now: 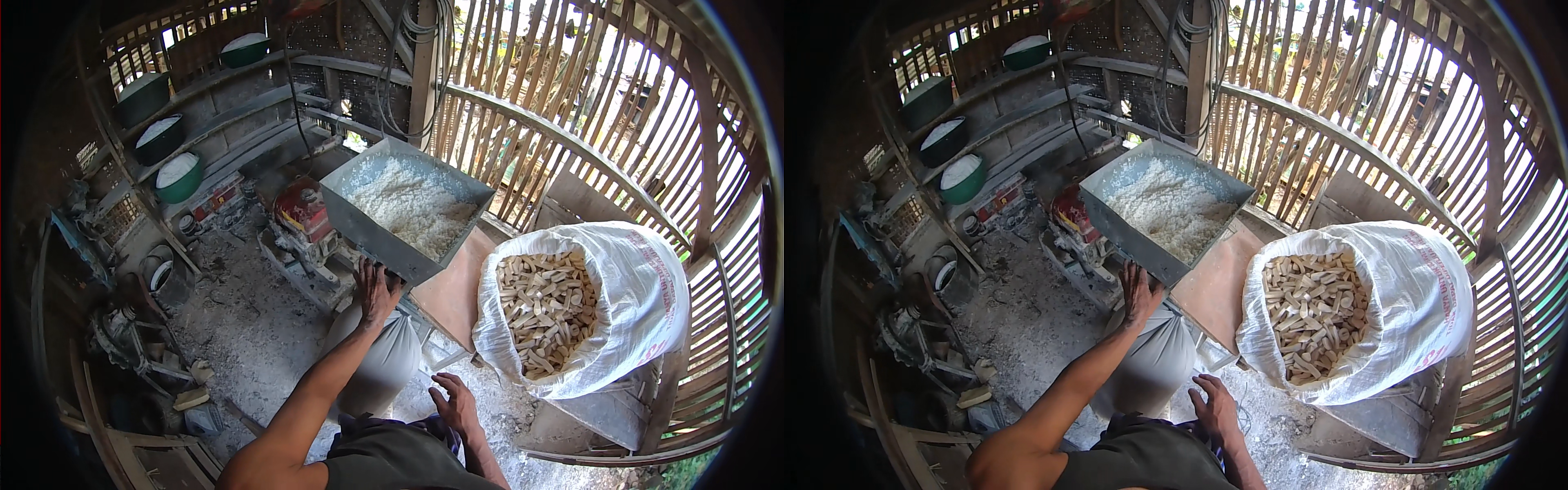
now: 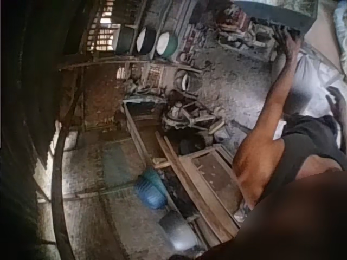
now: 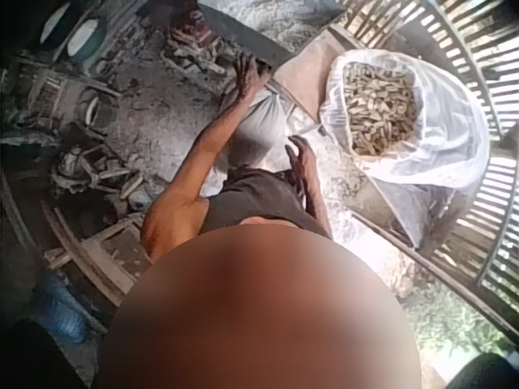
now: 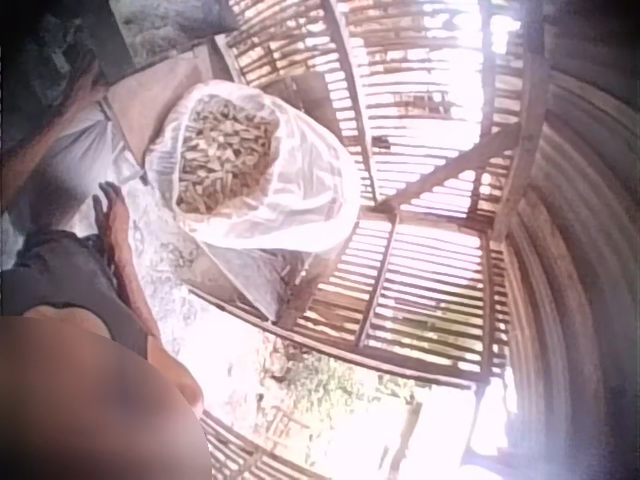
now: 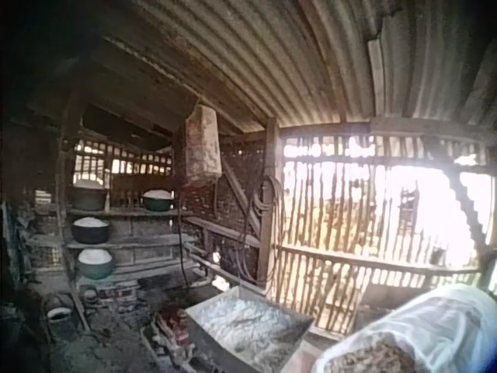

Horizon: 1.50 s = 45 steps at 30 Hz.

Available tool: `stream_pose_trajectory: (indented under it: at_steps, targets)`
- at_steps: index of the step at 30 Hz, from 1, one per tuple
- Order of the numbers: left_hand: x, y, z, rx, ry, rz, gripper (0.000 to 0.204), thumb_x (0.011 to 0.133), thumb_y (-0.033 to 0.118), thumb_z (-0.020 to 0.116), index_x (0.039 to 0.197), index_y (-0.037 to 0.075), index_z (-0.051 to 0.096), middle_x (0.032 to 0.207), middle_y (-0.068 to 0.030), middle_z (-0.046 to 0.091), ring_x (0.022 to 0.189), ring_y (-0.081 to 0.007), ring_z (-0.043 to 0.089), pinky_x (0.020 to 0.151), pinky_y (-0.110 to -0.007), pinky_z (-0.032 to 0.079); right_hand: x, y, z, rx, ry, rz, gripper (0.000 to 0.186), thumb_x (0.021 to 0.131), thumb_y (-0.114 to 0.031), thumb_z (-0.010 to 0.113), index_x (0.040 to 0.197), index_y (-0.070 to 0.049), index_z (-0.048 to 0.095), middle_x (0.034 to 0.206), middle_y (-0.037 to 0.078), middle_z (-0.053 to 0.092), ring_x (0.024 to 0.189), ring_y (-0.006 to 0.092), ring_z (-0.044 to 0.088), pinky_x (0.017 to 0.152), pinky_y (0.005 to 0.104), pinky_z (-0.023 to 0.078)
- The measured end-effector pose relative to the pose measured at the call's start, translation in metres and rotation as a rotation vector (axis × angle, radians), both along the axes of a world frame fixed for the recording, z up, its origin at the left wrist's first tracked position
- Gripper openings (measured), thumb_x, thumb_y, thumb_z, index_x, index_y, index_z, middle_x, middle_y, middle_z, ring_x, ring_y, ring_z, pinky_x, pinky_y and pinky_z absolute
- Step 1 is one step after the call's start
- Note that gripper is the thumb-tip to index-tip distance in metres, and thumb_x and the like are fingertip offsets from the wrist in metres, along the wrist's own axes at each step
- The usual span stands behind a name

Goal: The person reaches into a large sack of dried cassava pieces, removes a piece, and uses a handheld stick to push cassava through a grinding machine to produce flour.

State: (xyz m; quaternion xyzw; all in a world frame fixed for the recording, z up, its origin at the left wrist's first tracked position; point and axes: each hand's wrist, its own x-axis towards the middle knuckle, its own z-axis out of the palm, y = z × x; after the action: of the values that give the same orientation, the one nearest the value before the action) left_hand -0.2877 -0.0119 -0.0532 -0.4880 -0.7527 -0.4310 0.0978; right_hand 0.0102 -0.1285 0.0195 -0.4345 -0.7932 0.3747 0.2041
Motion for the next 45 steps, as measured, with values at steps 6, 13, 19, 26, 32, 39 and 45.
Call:
stream_pose_trajectory:
  at_steps: [6,13,19,26,32,39,45]
  targets:
    - [-0.012,0.005,-0.013,-0.140,0.127,-0.009,0.049,0.079,0.034,0.073,0.120,0.009,0.058,0.133,-0.0202,0.045,0.135,-0.0447,0.031,0.104,-0.068,0.026,0.003,0.000,0.001,0.035,-0.014,0.011,0.033,0.087,-0.023,0.067,0.115,-0.006,0.067,0.121,0.017,0.063,0.110,0.0350,0.062,0.092,0.0400,0.050]
    - [-0.020,-0.001,-0.029,-0.057,0.160,-0.092,0.053,0.081,0.039,0.072,0.124,0.014,0.058,0.136,-0.0173,0.043,0.135,-0.0424,0.031,0.103,-0.067,0.028,-0.003,0.002,0.004,-0.019,-0.018,0.043,0.034,0.090,-0.026,0.063,0.117,-0.006,0.066,0.125,0.017,0.061,0.112,0.0355,0.060,0.096,0.0407,0.048]
    - [-0.012,-0.002,-0.009,-0.190,0.113,-0.089,0.055,0.081,0.042,0.071,0.125,0.012,0.058,0.136,-0.0192,0.042,0.136,-0.0418,0.029,0.104,-0.068,0.026,-0.004,0.004,0.005,-0.020,-0.020,0.046,0.034,0.090,-0.026,0.064,0.117,-0.006,0.066,0.124,0.017,0.061,0.113,0.0358,0.060,0.096,0.0409,0.048]
    - [-0.004,-0.004,0.002,-0.301,0.118,-0.026,0.049,0.081,0.043,0.069,0.115,0.007,0.065,0.139,-0.0234,0.040,0.137,-0.0430,0.027,0.107,-0.068,0.023,-0.006,0.004,0.003,-0.025,-0.016,0.054,0.034,0.089,-0.026,0.064,0.117,-0.006,0.066,0.124,0.016,0.062,0.112,0.0356,0.060,0.096,0.0408,0.048]
    - [0.006,-0.003,-0.007,-0.050,0.037,0.109,0.034,0.087,0.031,0.064,0.110,0.007,0.068,0.143,-0.0263,0.037,0.139,-0.0456,0.024,0.110,-0.068,0.019,-0.009,0.003,0.009,-0.006,0.001,0.053,0.033,0.089,-0.025,0.065,0.116,-0.006,0.067,0.124,0.016,0.062,0.112,0.0352,0.060,0.096,0.0406,0.048]
    - [0.008,-0.003,0.006,0.165,-0.093,0.123,0.017,0.079,0.010,0.071,0.093,0.002,0.066,0.134,-0.0215,0.045,0.130,-0.0425,0.039,0.107,-0.055,0.034,-0.020,0.010,0.016,0.075,0.050,0.047,0.032,0.088,-0.021,0.067,0.116,-0.007,0.067,0.121,0.014,0.064,0.109,0.0341,0.062,0.093,0.0396,0.050]
    - [0.014,-0.025,0.031,0.125,-0.330,0.077,0.031,0.072,0.005,0.071,0.102,0.002,0.065,0.135,-0.0217,0.045,0.131,-0.0399,0.039,0.107,-0.047,0.036,-0.054,0.028,0.045,0.183,0.163,0.059,0.030,0.088,-0.019,0.067,0.115,-0.007,0.066,0.118,0.014,0.065,0.107,0.0336,0.063,0.090,0.0398,0.051]
